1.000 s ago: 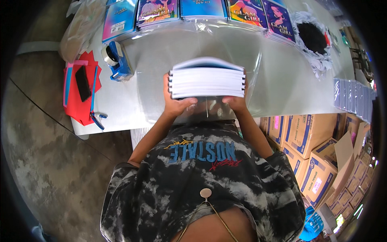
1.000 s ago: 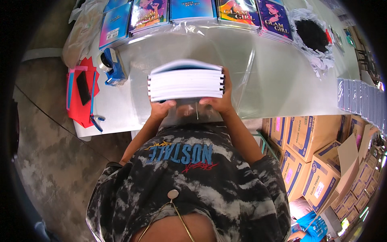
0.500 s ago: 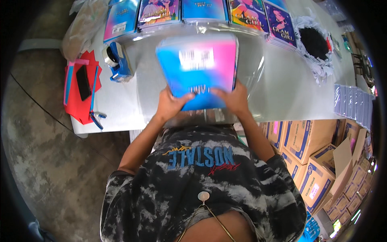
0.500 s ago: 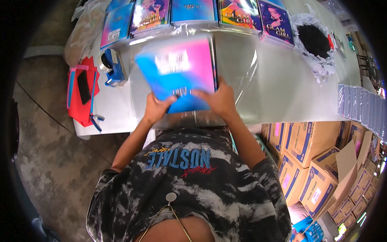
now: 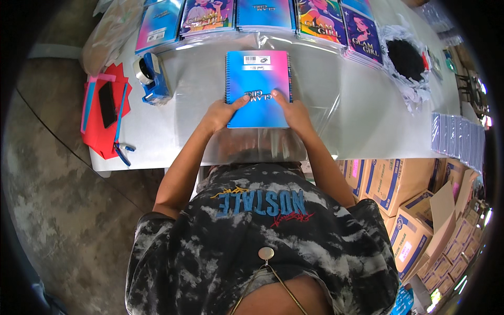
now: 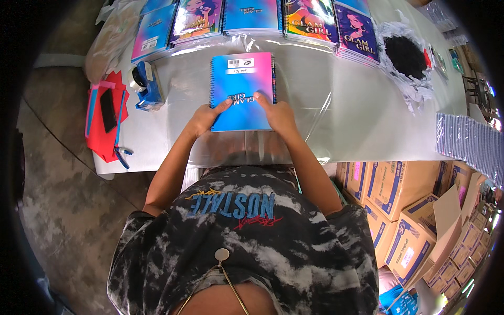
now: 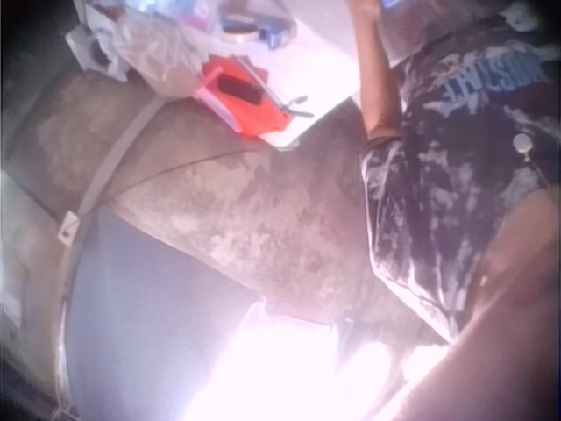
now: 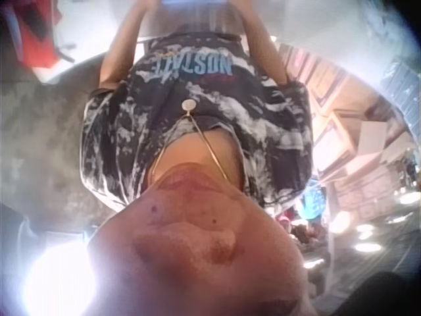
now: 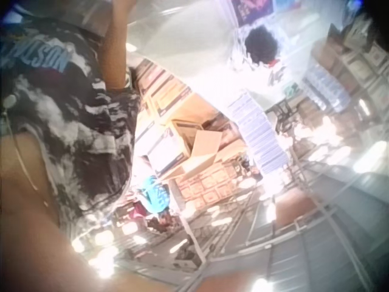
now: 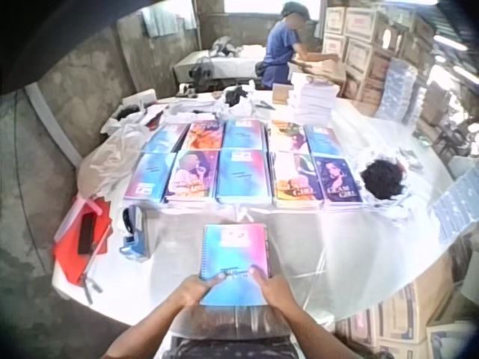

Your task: The person repeatedly picks up spiral-bound notebooks, places them into clear plastic sleeves, and seals the sleeves. The person stacks the packaged notebooks on the table and continues the process with additional notebooks from a nearby pile.

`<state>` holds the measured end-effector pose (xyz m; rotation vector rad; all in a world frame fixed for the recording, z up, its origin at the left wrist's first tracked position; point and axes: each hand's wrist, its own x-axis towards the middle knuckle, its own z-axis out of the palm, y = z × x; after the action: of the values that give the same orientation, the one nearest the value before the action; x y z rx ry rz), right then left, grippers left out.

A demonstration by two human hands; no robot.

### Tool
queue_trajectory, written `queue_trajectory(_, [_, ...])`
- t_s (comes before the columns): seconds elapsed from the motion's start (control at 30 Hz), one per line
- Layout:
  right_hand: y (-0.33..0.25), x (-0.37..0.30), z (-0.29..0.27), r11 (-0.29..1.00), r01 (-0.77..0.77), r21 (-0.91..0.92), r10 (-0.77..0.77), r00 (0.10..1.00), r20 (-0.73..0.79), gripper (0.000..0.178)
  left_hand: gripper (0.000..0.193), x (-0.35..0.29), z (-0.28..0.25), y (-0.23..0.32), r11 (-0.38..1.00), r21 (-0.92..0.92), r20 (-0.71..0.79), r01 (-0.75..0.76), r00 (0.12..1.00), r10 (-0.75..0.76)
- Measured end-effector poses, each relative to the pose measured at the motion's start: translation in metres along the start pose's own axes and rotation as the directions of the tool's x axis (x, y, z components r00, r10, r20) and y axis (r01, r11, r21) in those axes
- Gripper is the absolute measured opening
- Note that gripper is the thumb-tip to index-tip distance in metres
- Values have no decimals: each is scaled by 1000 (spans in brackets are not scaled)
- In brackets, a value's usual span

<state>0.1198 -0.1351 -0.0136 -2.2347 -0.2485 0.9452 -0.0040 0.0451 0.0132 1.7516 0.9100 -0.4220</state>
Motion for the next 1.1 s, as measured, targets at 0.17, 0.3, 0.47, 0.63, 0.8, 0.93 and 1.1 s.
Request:
queue_trajectory(0.17, [38, -13, -32, 953, -64, -296, -88, 877, -473, 50, 61, 1, -20, -12, 943, 276, -586, 186, 810, 11])
queue_trajectory(0.3, [86, 1, -16, 709, -166, -686, -545, 489, -681, 31, 36, 41, -3, -79, 656, 623, -763, 426, 148, 629])
queue_trajectory(0.47, [71, 2, -22, 910, 356, -212, -402, 639, -656, 38, 33, 48, -19, -77, 883, 253, -755, -394, 490, 435])
queue_trajectory(0.63, [64, 11, -49, 798, 169, 579, 171, 857, -486, 36, 36, 44, -26, -65, 843, 524, -763, 126, 509, 398])
queue_trajectory(0.8, [87, 28, -77, 835, 202, 512, -25, 944, -330, 47, 28, 43, -60, -72, 885, -126, -674, -449, 693, 256])
queue_trajectory(0.93, [69, 11, -85, 735, 161, 659, 216, 865, -453, 38, 23, 21, -74, -61, 853, -220, -706, -474, 680, 196])
queue_trajectory(1.1, [74, 4, -94, 857, 138, 497, 51, 936, -349, 33, 22, 15, -66, -53, 862, -158, -743, -482, 633, 218])
